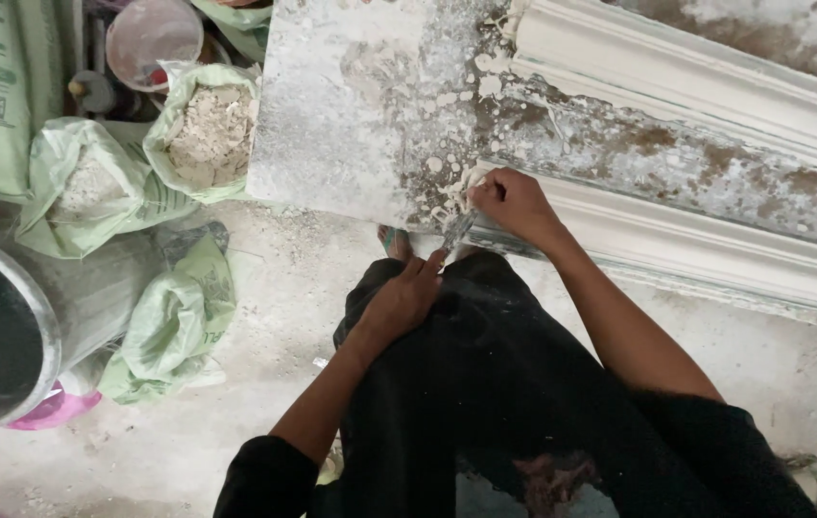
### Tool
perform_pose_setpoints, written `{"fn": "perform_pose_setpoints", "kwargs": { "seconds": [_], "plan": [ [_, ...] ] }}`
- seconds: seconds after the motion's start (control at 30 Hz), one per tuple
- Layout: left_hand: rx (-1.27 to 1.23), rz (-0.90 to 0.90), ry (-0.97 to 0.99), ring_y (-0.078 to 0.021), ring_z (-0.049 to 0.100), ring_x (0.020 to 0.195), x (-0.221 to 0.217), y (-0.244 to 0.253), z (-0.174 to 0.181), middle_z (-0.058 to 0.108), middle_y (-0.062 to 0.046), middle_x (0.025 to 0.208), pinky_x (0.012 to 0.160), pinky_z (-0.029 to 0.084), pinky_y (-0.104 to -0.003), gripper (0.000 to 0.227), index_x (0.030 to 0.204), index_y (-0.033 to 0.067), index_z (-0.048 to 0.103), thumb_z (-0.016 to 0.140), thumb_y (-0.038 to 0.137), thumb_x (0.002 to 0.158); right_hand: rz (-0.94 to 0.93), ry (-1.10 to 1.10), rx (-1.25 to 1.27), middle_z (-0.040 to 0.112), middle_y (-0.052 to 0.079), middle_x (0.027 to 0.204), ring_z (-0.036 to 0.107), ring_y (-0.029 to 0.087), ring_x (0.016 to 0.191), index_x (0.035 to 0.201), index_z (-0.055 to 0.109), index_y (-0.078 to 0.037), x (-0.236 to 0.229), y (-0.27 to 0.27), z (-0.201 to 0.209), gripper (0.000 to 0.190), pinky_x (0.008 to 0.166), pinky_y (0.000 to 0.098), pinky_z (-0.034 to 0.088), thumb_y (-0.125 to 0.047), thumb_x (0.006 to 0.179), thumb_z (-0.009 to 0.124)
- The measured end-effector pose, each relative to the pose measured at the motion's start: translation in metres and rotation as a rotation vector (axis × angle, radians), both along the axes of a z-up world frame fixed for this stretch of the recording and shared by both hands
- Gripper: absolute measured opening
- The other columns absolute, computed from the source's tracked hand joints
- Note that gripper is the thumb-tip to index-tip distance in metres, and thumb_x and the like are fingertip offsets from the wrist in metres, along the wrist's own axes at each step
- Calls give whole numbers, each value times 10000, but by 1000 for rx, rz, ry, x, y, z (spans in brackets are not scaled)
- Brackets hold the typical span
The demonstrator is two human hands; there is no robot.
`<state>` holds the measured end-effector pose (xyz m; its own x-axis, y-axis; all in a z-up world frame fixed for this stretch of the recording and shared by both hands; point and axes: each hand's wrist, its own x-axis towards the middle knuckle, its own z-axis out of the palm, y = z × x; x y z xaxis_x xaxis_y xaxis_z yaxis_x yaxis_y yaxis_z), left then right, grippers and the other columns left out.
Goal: The person removes a plastic liner from a bucket, then uses a scraper to clean dried plaster residue from the surface of several long, white molded plaster moldings laid on the floor. The person repeatedly scrapes along the grooves and edges of the moldings to remove the hardened material.
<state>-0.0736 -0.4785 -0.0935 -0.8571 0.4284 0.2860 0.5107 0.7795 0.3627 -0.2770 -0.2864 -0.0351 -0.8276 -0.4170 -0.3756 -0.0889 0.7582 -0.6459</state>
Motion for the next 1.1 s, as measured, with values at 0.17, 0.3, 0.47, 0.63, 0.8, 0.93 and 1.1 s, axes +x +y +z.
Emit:
{"fn": "perform_pose_setpoints", "kwargs": {
  "seconds": [0.17, 0.3, 0.47, 0.63, 0.8, 0.93, 1.1],
  "plan": [
    [135, 22, -140, -322, 607, 985, -3, 2, 19, 573, -242, 1381, 836, 577, -398, 297, 1181, -90, 622, 584, 131, 986, 49, 152, -28, 630, 91, 836, 593, 149, 703, 968, 672, -3, 0, 4, 3, 334, 658, 324, 501, -319, 944, 777],
    [567, 187, -469, -344, 624, 947, -2, 1, 39, 621, -206, 1092, 770, 571, -416, 482, 1441, -80, 519, 596, 127, 1013, -22, 125, -165, 681, 61, 876, 622, 116, 748, 1097, 632, -6, 5, 2, -1, 302, 688, 283, 523, -239, 954, 761],
    [557, 201, -401, -392, 649, 945, -8, 6, 50, 660, -232, 1171, 808, 559, -453, 392, 1349, -49, 526, 600, 124, 1005, -99, 55, -194, 656, 5, 874, 555, 70, 703, 1123, 652, -34, 8, -2, 1, 285, 648, 248, 485, -206, 931, 774],
    [924, 218, -504, -388, 719, 1091, -2, -14, 39, 721, -216, 1187, 910, 577, -439, 380, 1379, -3, 560, 597, 136, 1027, -73, -38, -366, 563, -41, 833, 490, 38, 731, 1150, 643, -49, 7, 8, -16, 251, 653, 219, 442, -171, 964, 759],
    [821, 245, -577, -439, 680, 1098, -4, -18, 50, 711, -254, 1202, 913, 555, -478, 420, 1413, -1, 519, 566, 120, 1013, 45, -141, -324, 507, -42, 844, 452, 54, 734, 1171, 604, -52, 2, 12, -11, 253, 635, 235, 413, -175, 984, 721],
    [658, 194, -437, -526, 610, 1103, -11, -12, 48, 577, -387, 1293, 864, 558, -512, 438, 1412, -5, 506, 571, 109, 994, 38, -117, -254, 493, -32, 832, 457, 67, 741, 1176, 609, -54, 1, 13, -8, 250, 649, 248, 422, -182, 982, 701],
    [699, 237, -429, -530, 617, 1098, -9, -5, 36, 584, -371, 1262, 882, 559, -517, 438, 1445, 29, 504, 587, 133, 1028, 17, -94, -198, 533, -35, 820, 498, 69, 718, 1201, 614, -47, 3, 6, 5, 277, 650, 255, 445, -188, 971, 679]
  ]
}}
